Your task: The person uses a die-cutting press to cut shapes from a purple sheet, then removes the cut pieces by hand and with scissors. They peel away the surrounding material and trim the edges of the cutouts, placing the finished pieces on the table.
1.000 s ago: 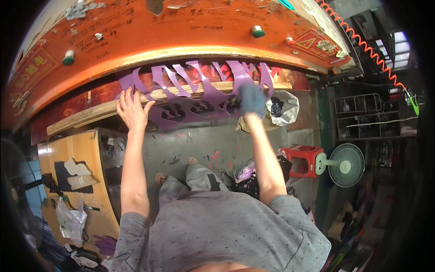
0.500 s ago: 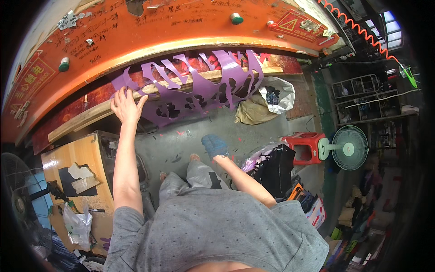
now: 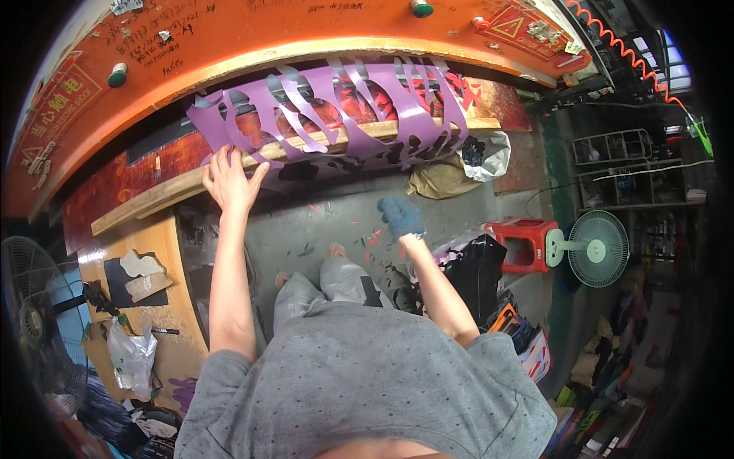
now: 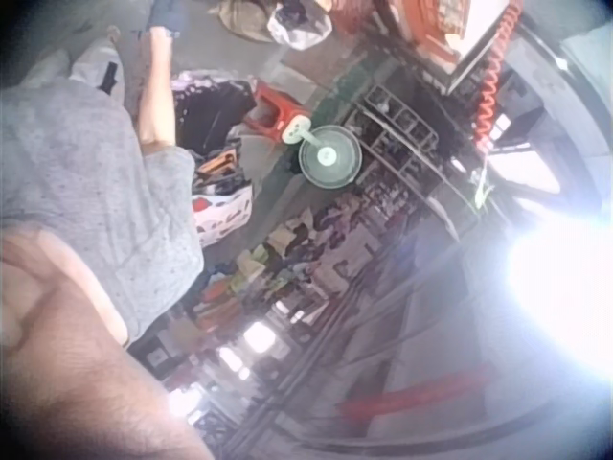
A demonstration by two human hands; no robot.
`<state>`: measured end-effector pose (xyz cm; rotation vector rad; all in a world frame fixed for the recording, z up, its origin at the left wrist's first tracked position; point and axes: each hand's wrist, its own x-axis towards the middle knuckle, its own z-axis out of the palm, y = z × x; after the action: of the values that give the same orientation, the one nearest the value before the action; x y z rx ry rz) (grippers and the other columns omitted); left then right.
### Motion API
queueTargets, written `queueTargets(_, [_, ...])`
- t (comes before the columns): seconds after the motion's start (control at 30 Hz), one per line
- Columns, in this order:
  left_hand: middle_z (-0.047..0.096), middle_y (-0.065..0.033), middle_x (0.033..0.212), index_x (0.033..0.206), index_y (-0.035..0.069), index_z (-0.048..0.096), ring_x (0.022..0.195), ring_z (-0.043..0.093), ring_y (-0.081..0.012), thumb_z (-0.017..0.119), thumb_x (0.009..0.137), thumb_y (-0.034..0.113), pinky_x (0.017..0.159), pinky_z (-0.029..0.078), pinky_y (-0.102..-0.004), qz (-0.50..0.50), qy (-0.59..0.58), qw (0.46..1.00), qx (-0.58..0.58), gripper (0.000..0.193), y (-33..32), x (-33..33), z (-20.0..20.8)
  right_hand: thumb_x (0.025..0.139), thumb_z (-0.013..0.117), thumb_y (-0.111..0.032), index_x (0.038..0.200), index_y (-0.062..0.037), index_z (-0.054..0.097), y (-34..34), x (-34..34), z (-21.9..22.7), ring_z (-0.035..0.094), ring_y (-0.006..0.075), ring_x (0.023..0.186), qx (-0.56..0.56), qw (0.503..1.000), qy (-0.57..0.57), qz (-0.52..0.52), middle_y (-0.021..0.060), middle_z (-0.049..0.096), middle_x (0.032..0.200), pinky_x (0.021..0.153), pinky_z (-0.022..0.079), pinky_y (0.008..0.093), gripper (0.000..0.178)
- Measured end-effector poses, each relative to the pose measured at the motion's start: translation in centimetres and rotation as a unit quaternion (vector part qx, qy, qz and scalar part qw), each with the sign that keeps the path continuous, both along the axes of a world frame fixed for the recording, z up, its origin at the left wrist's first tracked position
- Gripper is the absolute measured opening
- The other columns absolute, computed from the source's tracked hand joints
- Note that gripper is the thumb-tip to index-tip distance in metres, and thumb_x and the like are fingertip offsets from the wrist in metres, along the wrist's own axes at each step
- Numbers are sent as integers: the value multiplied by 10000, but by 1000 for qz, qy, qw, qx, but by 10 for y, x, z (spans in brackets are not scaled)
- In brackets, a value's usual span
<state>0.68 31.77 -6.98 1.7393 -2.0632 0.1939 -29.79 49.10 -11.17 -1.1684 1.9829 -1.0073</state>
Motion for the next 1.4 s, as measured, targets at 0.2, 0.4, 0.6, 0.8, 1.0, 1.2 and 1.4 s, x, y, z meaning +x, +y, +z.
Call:
queueTargets(0.2, [471,-119,1318,1138,69,570,1281,374,-302,685,706,523,1057,211,-503,-10,25,999,22,637,60,7,-10,880,574,-309,869,-56,663,-64,-40,62,528,106,656,-83,994,17,-67,22,579,708,610,432,285,269])
queueTargets(0.4, [560,-107,1201,1136,66,578,1153,495,-300,724,737,345,993,330,-446,-63,196,975,81,508,114,40,-2,846,597,-411,986,-70,670,-166,-89,95,623,196,798,-165,961,211,-75,93,672,856,749,474,322,377])
queueTargets(0.6, [646,-105,1044,1012,42,643,966,599,-241,655,811,71,883,435,-344,-7,404,915,3,203,109,37,32,691,669,-601,1180,-80,585,-232,-68,135,559,283,1121,-36,929,367,-32,147,594,1204,931,437,389,719])
queueTargets(0.8, [594,-124,1179,1090,68,635,1132,531,-301,655,812,236,974,368,-427,-152,200,968,-12,326,48,-70,60,596,696,-670,1318,-105,453,-255,-37,147,502,324,1193,149,880,450,30,166,524,1295,975,413,448,949])
queueTargets(1.0, [325,-130,1465,1373,148,429,1379,253,-288,533,857,496,1097,198,-501,-160,29,982,99,632,20,-152,36,571,740,-592,1350,-130,447,-235,-62,132,523,369,1155,100,910,400,47,229,518,1269,968,427,441,952])
queueTargets(1.2, [287,-104,1497,1400,164,404,1396,223,-264,509,859,533,1113,162,-490,-150,20,982,116,663,27,-153,18,607,806,-400,1287,-43,494,-217,-102,117,597,306,1051,-87,954,285,9,236,602,1124,904,470,377,829])
queueTargets(1.4, [295,-90,1498,1400,173,410,1398,221,-263,501,867,521,1116,151,-475,-160,13,983,94,643,25,-150,16,702,603,-53,1159,-24,524,-145,-179,144,605,159,783,-415,869,-269,7,54,592,907,693,508,273,464])
